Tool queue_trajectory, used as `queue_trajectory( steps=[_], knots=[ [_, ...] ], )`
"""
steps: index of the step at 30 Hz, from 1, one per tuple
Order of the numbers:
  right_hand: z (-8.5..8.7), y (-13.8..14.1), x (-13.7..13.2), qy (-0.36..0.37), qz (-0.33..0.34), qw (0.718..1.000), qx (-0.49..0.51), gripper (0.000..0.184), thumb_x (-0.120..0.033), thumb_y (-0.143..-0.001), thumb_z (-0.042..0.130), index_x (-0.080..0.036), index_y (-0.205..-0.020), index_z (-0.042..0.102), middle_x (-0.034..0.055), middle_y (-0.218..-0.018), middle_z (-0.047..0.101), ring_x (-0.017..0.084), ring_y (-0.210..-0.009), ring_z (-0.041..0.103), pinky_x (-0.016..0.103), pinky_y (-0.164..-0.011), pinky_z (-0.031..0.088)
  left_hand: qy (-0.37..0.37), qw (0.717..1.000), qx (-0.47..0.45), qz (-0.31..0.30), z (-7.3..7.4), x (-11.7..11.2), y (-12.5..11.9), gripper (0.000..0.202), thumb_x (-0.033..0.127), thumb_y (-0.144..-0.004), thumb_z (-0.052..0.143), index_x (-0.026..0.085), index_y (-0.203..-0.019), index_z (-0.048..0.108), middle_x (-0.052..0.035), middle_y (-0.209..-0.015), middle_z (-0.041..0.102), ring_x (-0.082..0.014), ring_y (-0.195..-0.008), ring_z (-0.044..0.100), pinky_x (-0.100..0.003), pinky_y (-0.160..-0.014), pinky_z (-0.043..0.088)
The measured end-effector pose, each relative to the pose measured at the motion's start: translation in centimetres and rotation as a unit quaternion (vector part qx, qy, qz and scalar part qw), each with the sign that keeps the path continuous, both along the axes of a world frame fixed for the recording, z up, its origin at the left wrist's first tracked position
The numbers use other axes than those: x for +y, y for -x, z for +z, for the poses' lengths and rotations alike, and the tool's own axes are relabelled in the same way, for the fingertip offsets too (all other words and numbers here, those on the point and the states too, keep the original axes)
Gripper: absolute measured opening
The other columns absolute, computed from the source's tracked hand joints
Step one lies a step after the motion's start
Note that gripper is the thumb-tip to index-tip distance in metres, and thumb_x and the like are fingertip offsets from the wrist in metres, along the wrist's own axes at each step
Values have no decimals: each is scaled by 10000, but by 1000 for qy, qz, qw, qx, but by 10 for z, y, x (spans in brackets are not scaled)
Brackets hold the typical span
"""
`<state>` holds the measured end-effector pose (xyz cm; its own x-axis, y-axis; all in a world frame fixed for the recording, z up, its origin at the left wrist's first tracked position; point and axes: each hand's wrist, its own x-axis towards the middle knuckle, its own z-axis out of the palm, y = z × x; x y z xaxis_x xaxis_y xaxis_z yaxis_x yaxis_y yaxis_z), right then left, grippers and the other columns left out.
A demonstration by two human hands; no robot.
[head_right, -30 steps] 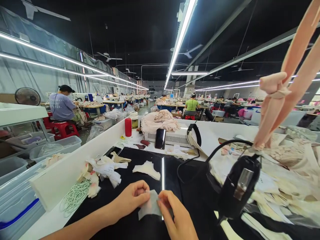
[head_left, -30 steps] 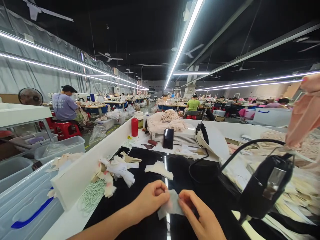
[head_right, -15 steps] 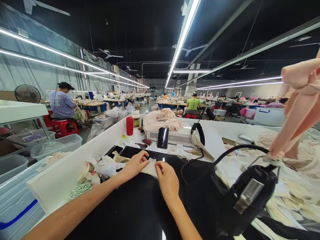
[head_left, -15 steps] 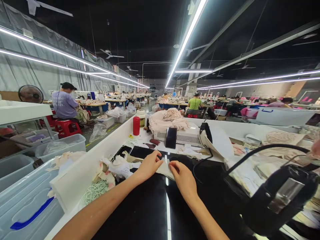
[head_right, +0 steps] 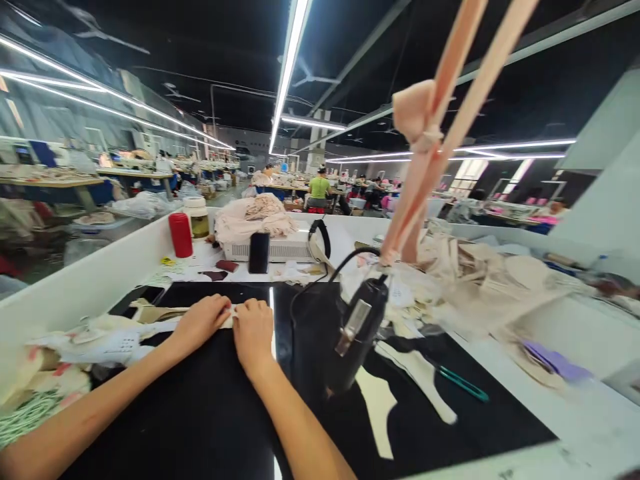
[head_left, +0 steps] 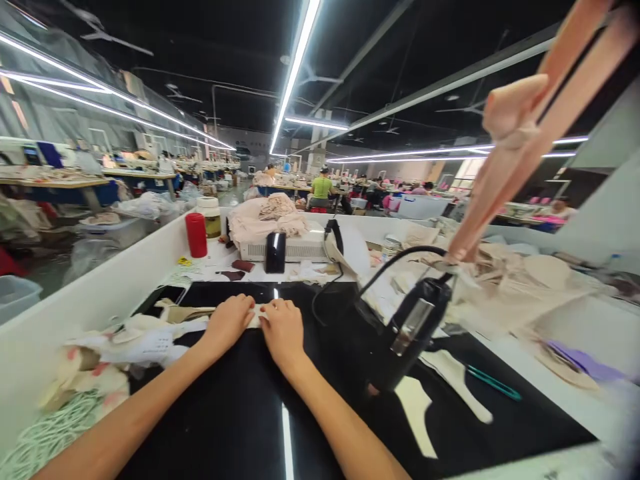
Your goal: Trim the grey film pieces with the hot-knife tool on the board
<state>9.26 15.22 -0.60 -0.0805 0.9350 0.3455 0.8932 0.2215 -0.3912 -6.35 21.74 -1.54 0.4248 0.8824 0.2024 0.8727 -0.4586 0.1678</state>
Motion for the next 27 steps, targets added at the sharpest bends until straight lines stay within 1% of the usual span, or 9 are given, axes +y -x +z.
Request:
queue_trajectory(
  steps=[3, 5, 8, 10, 12, 14, 19, 22, 27],
  knots=[
    [6, 3, -36, -14, 70, 997, 24, 174, -251, -1038, 640, -195, -1170, 738, 58, -1214, 701, 252, -1201, 594, 426, -1059, 431, -36, 999, -2, -15, 0, 3, 6, 249, 214, -1019, 519, 114, -1192, 667, -140, -1208, 632, -295, -1091, 591, -443, -991, 465],
    [5, -2, -71, -12, 148, 987, 54, 110, -286, -1021, 686, -243, -1097, 753, -15, -1129, 740, 186, -1119, 642, 331, -1013, 442, -63, 998, -10, -26, 3, 0, 9, 308, 261, -1027, 482, 108, -1222, 666, -148, -1246, 626, -320, -1126, 575, -475, -1018, 452],
    [-7, -26, -125, -3, 238, 966, 104, 59, -281, -998, 719, -239, -1007, 759, -69, -995, 776, 109, -951, 700, 230, -936, 456, -89, 994, -25, -59, 6, -12, 9, 394, 348, -1044, 405, 123, -1222, 674, -141, -1253, 635, -315, -1116, 589, -488, -1031, 449],
    [-16, -55, -156, 2, 256, 958, 129, 34, -241, -936, 785, -219, -956, 770, -66, -910, 782, 91, -819, 706, 196, -844, 466, -98, 990, -44, -93, 4, -23, 7, 432, 396, -1049, 364, 142, -1181, 688, -125, -1214, 651, -294, -1083, 617, -477, -1019, 461],
    [-20, -90, -179, 6, 215, 964, 157, 48, -208, -913, 803, -216, -952, 775, -62, -875, 775, 91, -792, 697, 185, -804, 464, -112, 981, -74, -143, -2, -35, 2, 461, 461, -1066, 354, 169, -1133, 705, -98, -1158, 673, -273, -1059, 650, -452, -991, 486],
    [-20, -127, -197, 9, 127, 975, 181, 45, -191, -938, 767, -230, -959, 778, -58, -879, 764, 99, -813, 685, 187, -774, 461, -130, 967, -102, -192, -9, -51, -8, 449, 499, -1085, 383, 203, -1103, 720, -58, -1107, 702, -237, -1004, 689, -402, -933, 520],
    [-17, -201, -219, 9, -76, 979, 190, 122, -266, -1023, 652, -222, -1002, 764, 6, -894, 700, 166, -871, 615, 280, -793, 428, -212, 926, -132, -284, -14, -111, -57, 394, 424, -1128, 391, 254, -1097, 745, 14, -1062, 751, -140, -916, 754, -229, -813, 576],
    [-21, -220, -217, 20, -108, 976, 186, 88, -263, -995, 699, -211, -1048, 747, 23, -957, 670, 197, -954, 581, 318, -869, 409, -190, 917, -128, -325, -14, -149, -91, 387, 340, -1125, 366, 266, -1081, 744, 24, -998, 751, -122, -851, 761, -193, -690, 576],
    [-30, -220, -209, 43, -108, 976, 182, 115, -201, -923, 789, -220, -1022, 734, 3, -976, 639, 192, -989, 556, 322, -896, 384, -66, 926, -85, -361, -28, -182, -132, 306, 184, -1041, 476, 272, -1200, 722, 16, -1023, 725, -143, -854, 749, -250, -745, 610]
  ],
)
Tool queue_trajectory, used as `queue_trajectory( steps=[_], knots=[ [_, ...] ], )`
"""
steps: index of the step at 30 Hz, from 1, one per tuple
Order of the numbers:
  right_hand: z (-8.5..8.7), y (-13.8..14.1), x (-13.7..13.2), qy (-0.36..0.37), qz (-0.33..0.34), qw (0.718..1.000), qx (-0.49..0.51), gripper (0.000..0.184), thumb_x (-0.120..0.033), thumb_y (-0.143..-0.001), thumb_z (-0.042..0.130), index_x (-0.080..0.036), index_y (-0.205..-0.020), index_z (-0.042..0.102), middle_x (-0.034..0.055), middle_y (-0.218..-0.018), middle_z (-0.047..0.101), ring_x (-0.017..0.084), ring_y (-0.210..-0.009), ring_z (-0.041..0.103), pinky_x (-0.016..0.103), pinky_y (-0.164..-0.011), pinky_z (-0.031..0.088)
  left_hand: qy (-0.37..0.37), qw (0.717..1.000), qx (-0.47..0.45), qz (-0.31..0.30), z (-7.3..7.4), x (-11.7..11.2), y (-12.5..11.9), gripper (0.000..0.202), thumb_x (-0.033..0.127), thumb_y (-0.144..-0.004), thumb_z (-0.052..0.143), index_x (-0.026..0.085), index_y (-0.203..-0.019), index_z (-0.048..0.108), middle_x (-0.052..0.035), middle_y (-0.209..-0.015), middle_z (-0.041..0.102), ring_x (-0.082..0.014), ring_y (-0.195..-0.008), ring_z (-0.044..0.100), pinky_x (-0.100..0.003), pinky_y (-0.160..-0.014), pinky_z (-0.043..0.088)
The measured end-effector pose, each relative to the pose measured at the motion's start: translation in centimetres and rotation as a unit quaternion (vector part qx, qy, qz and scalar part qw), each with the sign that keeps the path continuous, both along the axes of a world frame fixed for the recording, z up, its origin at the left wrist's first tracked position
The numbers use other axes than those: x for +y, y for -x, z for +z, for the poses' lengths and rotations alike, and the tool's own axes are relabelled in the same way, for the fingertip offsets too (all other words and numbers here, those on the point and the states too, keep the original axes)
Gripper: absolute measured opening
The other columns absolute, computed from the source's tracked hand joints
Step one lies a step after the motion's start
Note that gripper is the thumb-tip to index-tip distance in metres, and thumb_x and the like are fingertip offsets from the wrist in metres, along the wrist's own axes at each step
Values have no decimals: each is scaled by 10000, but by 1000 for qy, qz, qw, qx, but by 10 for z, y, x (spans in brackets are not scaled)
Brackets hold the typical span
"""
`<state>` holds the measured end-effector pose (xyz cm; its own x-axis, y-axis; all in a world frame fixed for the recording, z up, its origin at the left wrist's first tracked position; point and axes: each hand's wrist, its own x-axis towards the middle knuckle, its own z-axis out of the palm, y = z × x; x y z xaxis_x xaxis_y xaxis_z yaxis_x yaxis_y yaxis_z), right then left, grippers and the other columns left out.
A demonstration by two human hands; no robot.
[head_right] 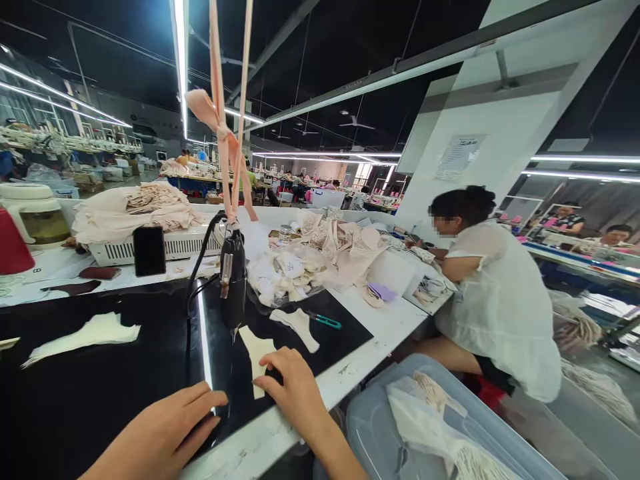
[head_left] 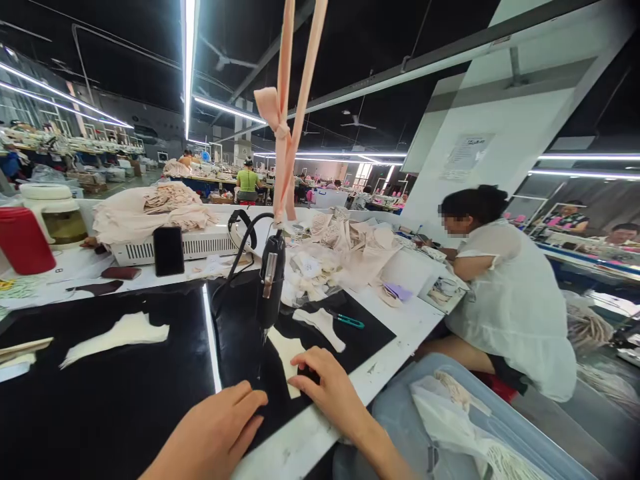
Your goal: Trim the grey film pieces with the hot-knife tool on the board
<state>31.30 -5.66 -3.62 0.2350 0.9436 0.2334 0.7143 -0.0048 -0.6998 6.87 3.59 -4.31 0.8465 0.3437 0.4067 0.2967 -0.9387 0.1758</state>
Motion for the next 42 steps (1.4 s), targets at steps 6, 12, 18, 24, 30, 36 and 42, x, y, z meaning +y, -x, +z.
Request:
queue_trajectory(
  steps=[6, 12, 18, 24, 30, 36, 42],
  knots=[
    [-7, 3, 1, -10, -9, 1000, -1, 77, -223, -979, 735, -218, -904, 718, -10, -938, 644, 174, -946, 553, 316, -868, 372, 28, 996, 83, 33, -3, -14, -30, 367, 179, -1037, 523, 244, -1352, 699, -48, -1194, 739, -226, -1015, 764, -367, -856, 644],
    [-8, 3, 1, -18, -18, 1000, -5, 129, -202, -1012, 684, -227, -899, 740, -13, -928, 671, 166, -926, 580, 312, -865, 396, -15, 991, 116, 66, 2, -21, -40, 365, 153, -1008, 591, 221, -1344, 714, -70, -1195, 730, -245, -946, 761, -398, -777, 650],
    [-9, -6, -3, -21, 30, 999, -15, 42, -251, -986, 723, -239, -949, 737, -15, -953, 688, 170, -944, 625, 315, -875, 443, -83, 993, 71, 37, -7, -27, -38, 284, 230, -985, 696, 220, -1269, 714, -12, -966, 679, -209, -805, 703, -363, -646, 557],
    [-18, -11, -6, -52, 63, 994, -70, 195, -311, -1051, 569, -226, -1007, 738, 48, -1038, 710, 231, -955, 661, 410, -906, 473, -56, 988, 139, 47, -7, -31, -40, 244, 319, -1076, 576, 206, -1270, 671, -43, -964, 651, -235, -864, 670, -386, -676, 510],
    [-21, -11, -7, -68, 60, 992, -91, 257, -324, -1061, 511, -214, -1007, 737, 77, -1041, 719, 238, -954, 685, 416, -889, 505, -3, 984, 173, 46, 3, -30, -41, 354, 348, -1100, 529, 172, -1394, 617, -78, -1085, 674, -266, -965, 679, -428, -781, 563],
    [-19, -9, -7, -60, 38, 996, -48, 251, -345, -1056, 531, -236, -969, 740, 44, -1009, 703, 191, -938, 675, 341, -856, 517, 58, 979, 186, 58, 14, -29, -42, 456, 360, -1095, 548, 182, -1514, 552, -77, -1157, 687, -250, -1016, 693, -417, -860, 589],
    [-16, -6, -6, -44, 30, 999, -13, 268, -378, -1041, 544, -245, -941, 755, 39, -999, 697, 182, -926, 672, 321, -841, 510, 103, 972, 200, 70, 23, -29, -44, 532, 394, -1097, 534, 190, -1586, 486, -86, -1242, 682, -285, -1082, 693, -472, -913, 599]
  ],
)
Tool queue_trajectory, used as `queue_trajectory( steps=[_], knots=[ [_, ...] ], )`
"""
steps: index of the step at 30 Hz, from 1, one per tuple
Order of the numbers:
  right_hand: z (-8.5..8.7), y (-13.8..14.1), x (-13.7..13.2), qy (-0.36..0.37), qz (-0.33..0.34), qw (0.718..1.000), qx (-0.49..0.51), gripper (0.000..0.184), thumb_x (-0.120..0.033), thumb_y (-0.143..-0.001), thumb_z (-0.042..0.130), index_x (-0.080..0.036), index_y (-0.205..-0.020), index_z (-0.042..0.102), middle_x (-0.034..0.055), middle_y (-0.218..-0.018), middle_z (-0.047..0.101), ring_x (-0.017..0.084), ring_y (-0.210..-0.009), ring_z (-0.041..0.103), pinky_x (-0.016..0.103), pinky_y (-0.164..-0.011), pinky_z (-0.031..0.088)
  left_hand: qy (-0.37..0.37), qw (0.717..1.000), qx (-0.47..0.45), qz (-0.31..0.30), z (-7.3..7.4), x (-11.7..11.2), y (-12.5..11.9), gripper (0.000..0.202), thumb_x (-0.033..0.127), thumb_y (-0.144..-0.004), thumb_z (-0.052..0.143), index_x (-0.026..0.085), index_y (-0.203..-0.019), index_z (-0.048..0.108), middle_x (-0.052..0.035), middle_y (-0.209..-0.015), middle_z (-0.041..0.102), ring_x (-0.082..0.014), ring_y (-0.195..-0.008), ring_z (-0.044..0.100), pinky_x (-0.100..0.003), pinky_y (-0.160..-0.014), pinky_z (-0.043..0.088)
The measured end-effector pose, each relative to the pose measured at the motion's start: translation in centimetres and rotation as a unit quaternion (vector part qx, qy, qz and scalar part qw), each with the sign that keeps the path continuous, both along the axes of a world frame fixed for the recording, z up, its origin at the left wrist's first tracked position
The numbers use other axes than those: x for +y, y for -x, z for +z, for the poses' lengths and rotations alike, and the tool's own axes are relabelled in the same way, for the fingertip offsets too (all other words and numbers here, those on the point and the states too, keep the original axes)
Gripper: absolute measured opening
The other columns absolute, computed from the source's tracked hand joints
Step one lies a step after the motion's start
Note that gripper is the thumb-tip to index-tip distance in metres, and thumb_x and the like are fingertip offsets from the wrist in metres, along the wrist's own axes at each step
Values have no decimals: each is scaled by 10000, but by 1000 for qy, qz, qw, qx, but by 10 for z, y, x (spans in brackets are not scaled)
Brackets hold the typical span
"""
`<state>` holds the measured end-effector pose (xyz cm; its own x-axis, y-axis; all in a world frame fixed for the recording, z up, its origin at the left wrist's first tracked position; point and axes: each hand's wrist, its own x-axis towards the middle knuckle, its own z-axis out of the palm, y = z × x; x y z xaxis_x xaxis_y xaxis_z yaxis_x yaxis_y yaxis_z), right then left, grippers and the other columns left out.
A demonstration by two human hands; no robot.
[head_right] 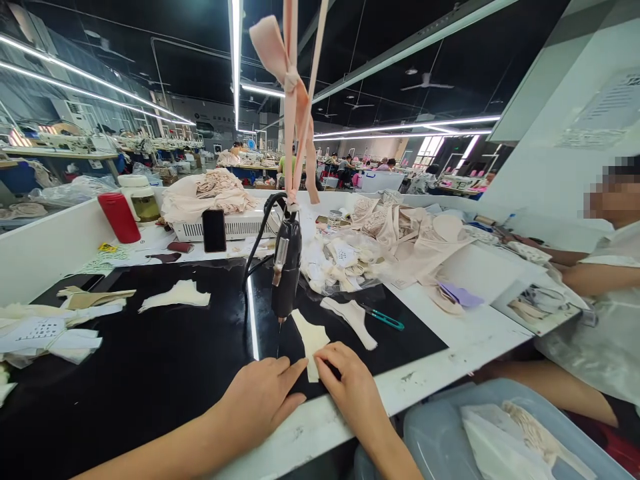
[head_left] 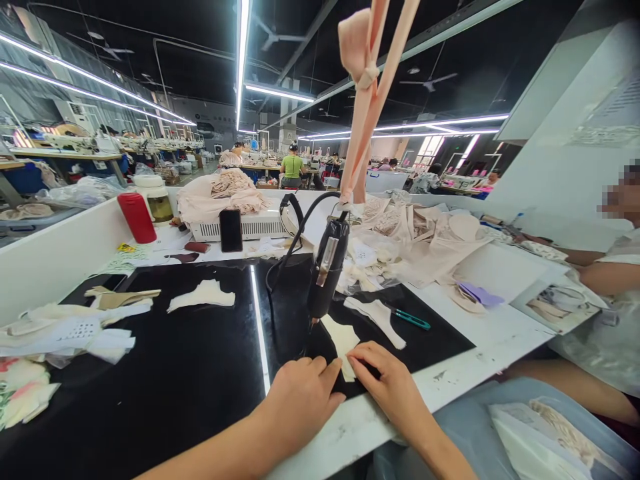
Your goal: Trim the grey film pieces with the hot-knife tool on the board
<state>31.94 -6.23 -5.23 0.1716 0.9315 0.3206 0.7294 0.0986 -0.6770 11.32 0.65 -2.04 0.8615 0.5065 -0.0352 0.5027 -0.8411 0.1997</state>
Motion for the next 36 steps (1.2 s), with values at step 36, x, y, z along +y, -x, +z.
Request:
queue_trajectory(
  steps=[36],
  knots=[
    [12, -3, 17, -3, -103, 991, 85, 394, -553, -939, 561, -200, -898, 732, 70, -875, 697, 210, -775, 622, 343, -719, 459, -48, 998, 37, -10, 2, -1, -6, 485, 424, -1120, 454, 200, -1545, 521, -83, -1155, 663, -294, -1002, 706, -484, -827, 608]
  ],
)
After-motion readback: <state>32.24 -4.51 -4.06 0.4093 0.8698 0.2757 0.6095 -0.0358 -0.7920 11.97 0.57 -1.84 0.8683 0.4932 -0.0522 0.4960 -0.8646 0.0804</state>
